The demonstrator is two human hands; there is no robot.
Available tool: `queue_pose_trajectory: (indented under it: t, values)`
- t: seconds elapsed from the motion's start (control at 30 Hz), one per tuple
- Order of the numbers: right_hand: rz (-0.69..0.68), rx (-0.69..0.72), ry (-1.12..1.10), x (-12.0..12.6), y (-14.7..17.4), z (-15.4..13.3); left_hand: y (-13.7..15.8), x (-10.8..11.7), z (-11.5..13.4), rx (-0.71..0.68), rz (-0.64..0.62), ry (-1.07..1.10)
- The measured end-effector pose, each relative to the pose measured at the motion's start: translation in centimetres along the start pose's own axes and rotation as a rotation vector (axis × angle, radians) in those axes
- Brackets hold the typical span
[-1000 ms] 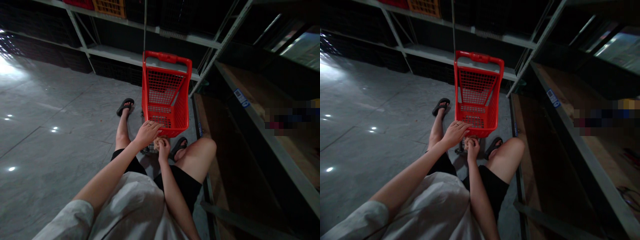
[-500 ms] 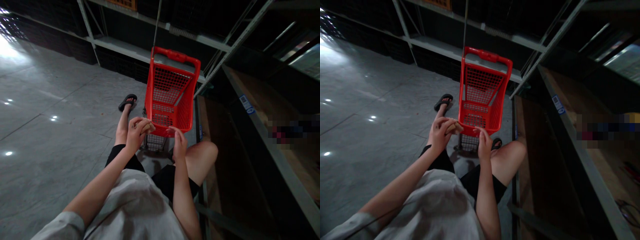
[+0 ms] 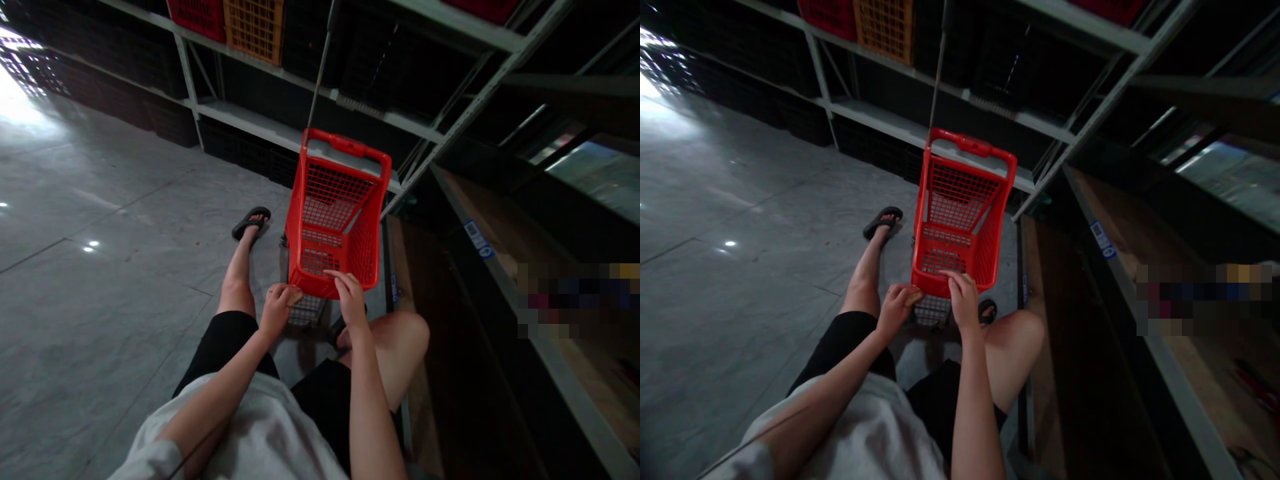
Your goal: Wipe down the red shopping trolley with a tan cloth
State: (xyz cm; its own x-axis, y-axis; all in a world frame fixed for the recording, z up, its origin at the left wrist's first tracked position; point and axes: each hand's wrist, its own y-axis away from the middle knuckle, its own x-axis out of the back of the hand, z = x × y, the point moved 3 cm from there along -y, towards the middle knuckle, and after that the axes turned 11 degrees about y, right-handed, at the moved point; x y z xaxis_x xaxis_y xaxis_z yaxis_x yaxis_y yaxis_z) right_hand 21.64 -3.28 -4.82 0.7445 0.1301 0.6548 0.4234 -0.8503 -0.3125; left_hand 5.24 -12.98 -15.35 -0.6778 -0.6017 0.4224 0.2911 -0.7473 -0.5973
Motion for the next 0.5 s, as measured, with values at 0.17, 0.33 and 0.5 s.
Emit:
queue_pose_trajectory:
  t: [0.17, 0.33, 0.5]
  values:
    - [0.002, 0.052, 0.173, -0.7, -0.5, -0.6, -3.8, 0.2, 4.6, -0.113, 0.139, 0.109]
    - [-0.012, 0.025, 0.23, -0.3, -0.2, -0.6, -0.9, -2.6, 2.5, 0.229, 0.249, 0.242]
    - [-0.056, -0.048, 0.211, 2.0, -0.1, -0.1, 0.8, -3.0, -0.5, 0.662, 0.404, 0.479]
